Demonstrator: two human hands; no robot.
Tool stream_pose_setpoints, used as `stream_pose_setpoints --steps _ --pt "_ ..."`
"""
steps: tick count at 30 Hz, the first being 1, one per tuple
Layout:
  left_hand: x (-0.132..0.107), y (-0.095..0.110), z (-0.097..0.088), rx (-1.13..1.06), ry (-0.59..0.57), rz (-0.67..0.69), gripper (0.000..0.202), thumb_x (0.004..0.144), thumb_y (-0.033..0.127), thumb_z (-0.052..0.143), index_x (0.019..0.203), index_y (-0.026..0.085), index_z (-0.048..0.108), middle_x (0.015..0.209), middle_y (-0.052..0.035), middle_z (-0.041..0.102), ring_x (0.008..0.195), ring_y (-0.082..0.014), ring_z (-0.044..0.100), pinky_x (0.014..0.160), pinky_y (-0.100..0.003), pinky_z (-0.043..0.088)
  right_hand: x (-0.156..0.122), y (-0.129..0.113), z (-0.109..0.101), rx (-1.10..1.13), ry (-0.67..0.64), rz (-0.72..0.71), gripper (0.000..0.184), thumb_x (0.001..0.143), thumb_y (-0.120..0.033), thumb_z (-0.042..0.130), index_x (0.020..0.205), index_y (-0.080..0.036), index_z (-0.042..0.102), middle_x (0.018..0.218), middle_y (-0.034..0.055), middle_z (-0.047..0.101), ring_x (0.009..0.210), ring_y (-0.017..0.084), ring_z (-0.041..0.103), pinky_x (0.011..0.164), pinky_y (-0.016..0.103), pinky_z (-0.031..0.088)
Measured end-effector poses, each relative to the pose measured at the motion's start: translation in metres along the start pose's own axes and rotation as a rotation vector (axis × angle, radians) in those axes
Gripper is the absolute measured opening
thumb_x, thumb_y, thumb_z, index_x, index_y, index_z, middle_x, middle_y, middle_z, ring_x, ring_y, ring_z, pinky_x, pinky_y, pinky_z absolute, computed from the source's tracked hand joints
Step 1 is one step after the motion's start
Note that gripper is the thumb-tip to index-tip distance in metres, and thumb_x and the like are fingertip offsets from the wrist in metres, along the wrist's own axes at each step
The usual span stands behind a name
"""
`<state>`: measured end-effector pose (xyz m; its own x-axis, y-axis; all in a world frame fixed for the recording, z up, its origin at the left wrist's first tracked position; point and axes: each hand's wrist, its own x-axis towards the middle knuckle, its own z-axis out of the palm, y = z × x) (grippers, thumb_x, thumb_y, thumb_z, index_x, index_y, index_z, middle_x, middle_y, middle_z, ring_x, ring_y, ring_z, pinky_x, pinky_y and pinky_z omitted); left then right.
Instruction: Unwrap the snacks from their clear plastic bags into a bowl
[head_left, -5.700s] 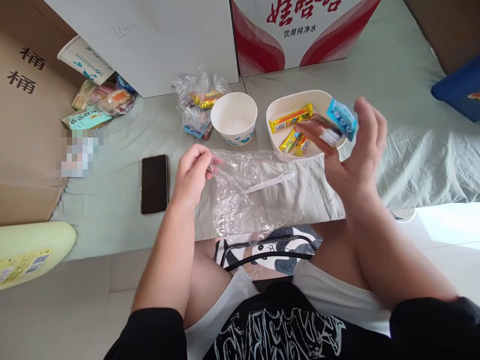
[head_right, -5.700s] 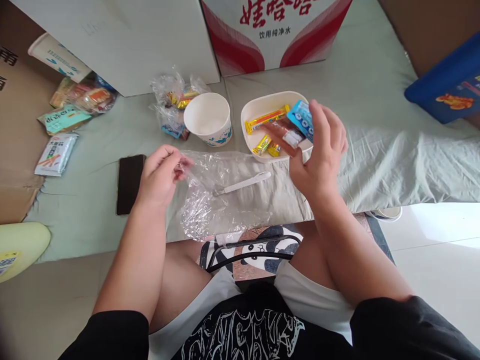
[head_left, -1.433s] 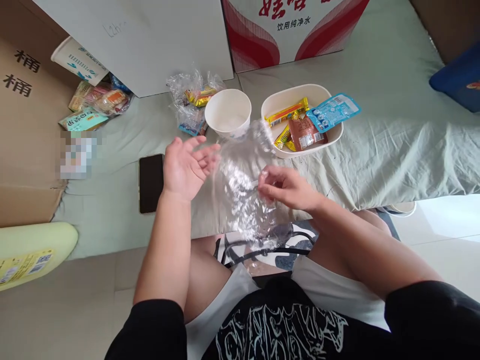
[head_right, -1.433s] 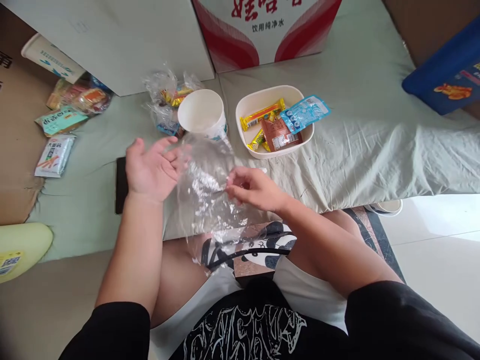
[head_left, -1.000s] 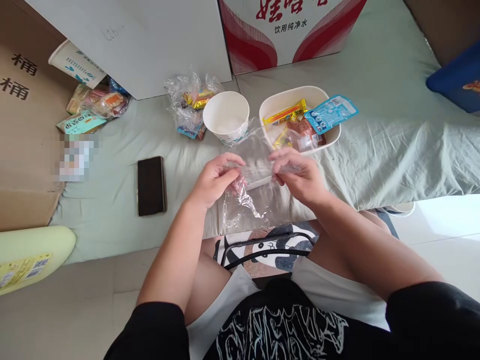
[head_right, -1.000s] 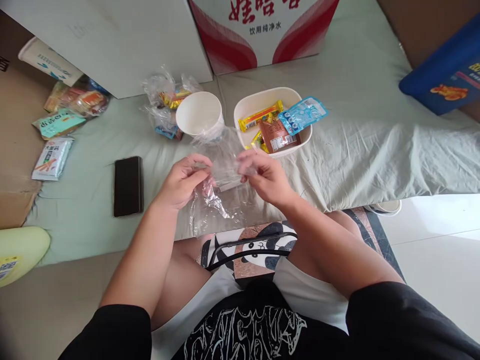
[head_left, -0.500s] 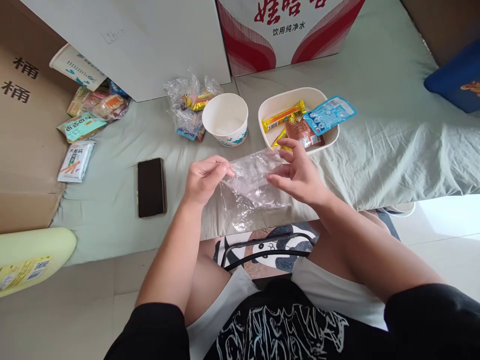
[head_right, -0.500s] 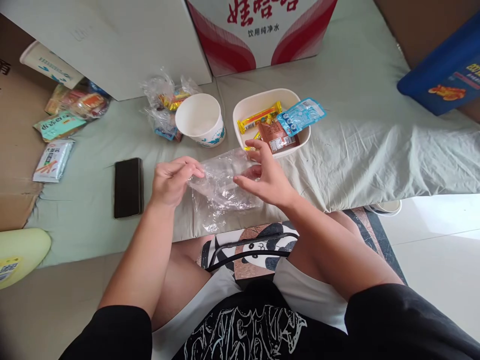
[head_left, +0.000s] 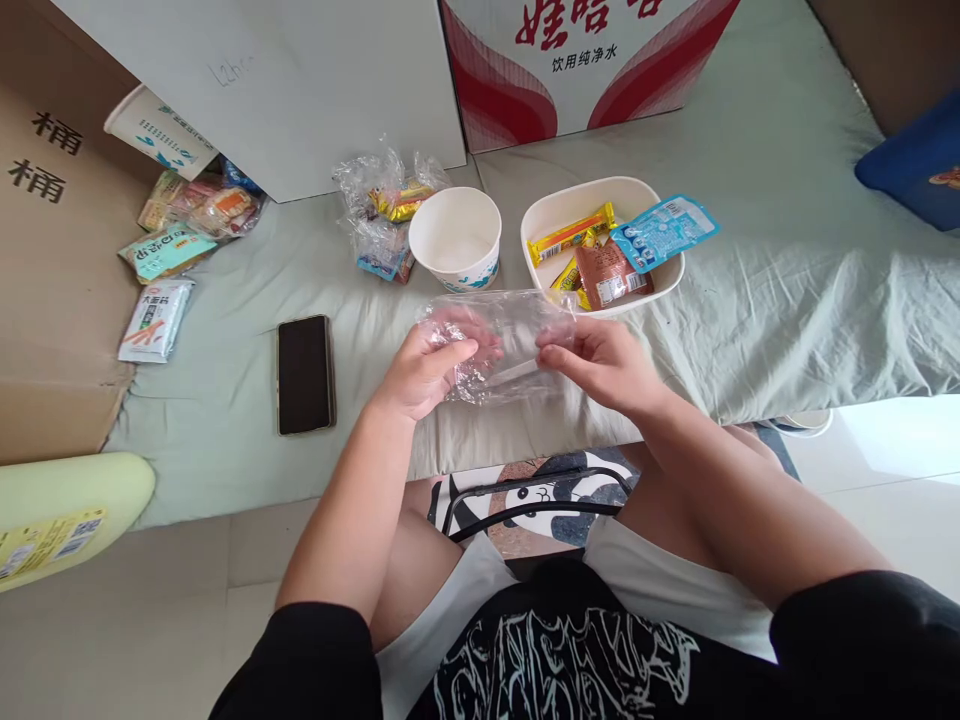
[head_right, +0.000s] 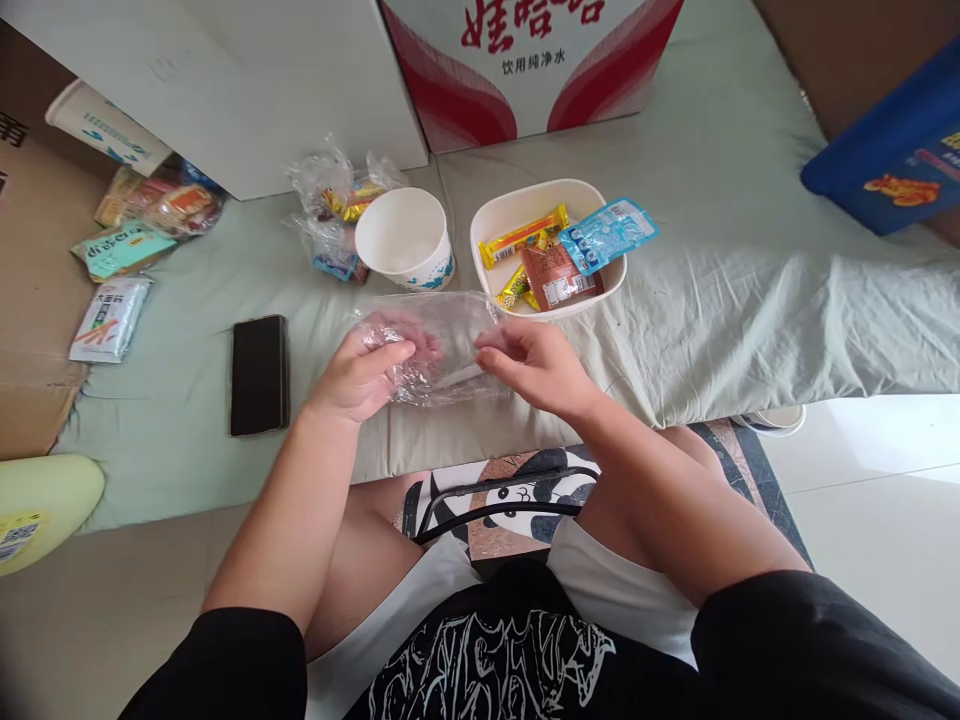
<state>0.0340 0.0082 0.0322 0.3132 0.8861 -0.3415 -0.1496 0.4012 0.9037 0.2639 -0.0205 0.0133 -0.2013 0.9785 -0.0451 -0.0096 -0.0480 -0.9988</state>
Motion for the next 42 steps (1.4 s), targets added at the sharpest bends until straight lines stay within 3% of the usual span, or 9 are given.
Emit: stream_pose_setpoints --steps 6,12,16,21,24,27,34,39,42 --pt "-0.004 0.006 -0.01 0.122 -0.077 -0.127 0.042 0.068 0.033 0.086 0.103 0.02 0.067 0.059 0.0017 0.07 0.044 -0.0146 0.061 0.038 -0.02 0.039 0.002 0.001 -0.002 0.069 0.017 -0.015 0.016 0.081 -0.031 0.07 0.095 -0.022 0.069 0.063 -0.0055 0.061 0.052 0.01 0.051 0.051 0.024 0.041" --pt "-0.003 0.013 -0.011 -0.05 -0.033 0.123 0.023 0.057 0.031 0.084 0.064 0.018 0.067 0.063 0.0003 0.063 0.052 -0.0103 0.057 0.049 -0.022 0.046 0.002 -0.005 -0.002 0.28 0.06 0.015 0.018 0.077 -0.035 0.06 0.076 -0.022 0.073 0.071 0.0009 0.064 0.057 0.011 0.047 0.052 0.026 0.038" --pt "-0.002 0.011 -0.013 0.144 -0.028 0.163 0.032 0.07 0.044 0.074 0.055 0.017 0.064 0.064 -0.0047 0.061 0.058 -0.0135 0.056 0.052 -0.026 0.045 0.0 -0.005 -0.002 0.072 0.087 0.018 0.032 0.084 -0.048 0.059 0.071 -0.02 0.069 0.07 0.003 0.064 0.059 0.013 0.048 0.055 0.028 0.038" --pt "0.009 0.001 -0.019 0.445 0.271 0.348 0.035 0.061 0.016 0.077 0.094 0.023 0.067 0.09 -0.0006 0.067 0.083 -0.0143 0.064 0.067 -0.022 0.05 0.001 0.003 0.003 -0.139 0.277 -0.06 0.032 0.071 -0.027 0.077 0.097 -0.024 0.059 0.066 -0.0066 0.054 0.054 0.011 0.043 0.053 0.027 0.034" --pt "0.011 0.0 -0.013 0.515 0.503 0.574 0.024 0.07 0.019 0.072 0.092 0.023 0.063 0.089 -0.0009 0.065 0.088 -0.0151 0.065 0.074 -0.024 0.053 0.0 0.005 0.002 -0.08 0.326 -0.152 0.036 0.076 -0.027 0.072 0.107 -0.026 0.054 0.073 -0.0055 0.059 0.059 0.013 0.051 0.058 0.029 0.04" --pt "0.004 -0.004 0.005 0.602 0.384 0.562 0.014 0.083 0.032 0.07 0.09 0.022 0.062 0.086 -0.0026 0.068 0.085 -0.0173 0.068 0.079 -0.029 0.057 -0.002 0.004 0.001 -0.234 0.306 -0.24 0.013 0.084 -0.029 0.066 0.087 -0.024 0.055 0.081 -0.0009 0.064 0.075 0.016 0.06 0.072 0.033 0.048" --pt "-0.006 -0.026 0.034 0.483 0.118 0.31 0.064 0.078 0.058 0.082 0.128 0.025 0.061 0.14 -0.0144 0.068 0.132 -0.0303 0.064 0.103 -0.04 0.055 -0.011 0.002 0.015 -0.36 0.179 -0.447 0.007 0.093 -0.021 0.057 0.093 -0.025 0.051 0.097 0.0044 0.073 0.084 0.018 0.066 0.077 0.034 0.05" --pt "-0.012 -0.02 0.038 0.382 0.006 0.281 0.054 0.081 0.07 0.075 0.095 0.018 0.074 0.087 -0.007 0.075 0.084 -0.0208 0.071 0.075 -0.03 0.057 -0.013 0.0 0.025 -0.143 0.028 -0.313 0.011 0.099 -0.033 0.055 0.099 -0.025 0.048 0.077 -0.0036 0.059 0.062 0.012 0.052 0.059 0.028 0.043" --pt "-0.013 -0.02 0.034 0.359 0.215 0.32 0.053 0.08 0.07 0.074 0.079 0.017 0.071 0.072 -0.0025 0.068 0.072 -0.0164 0.066 0.066 -0.027 0.053 -0.007 0.0 0.023 -0.051 0.201 -0.248 0.026 0.094 -0.035 0.062 0.11 -0.027 0.043 0.078 -0.0053 0.059 0.061 0.012 0.053 0.057 0.027 0.041"
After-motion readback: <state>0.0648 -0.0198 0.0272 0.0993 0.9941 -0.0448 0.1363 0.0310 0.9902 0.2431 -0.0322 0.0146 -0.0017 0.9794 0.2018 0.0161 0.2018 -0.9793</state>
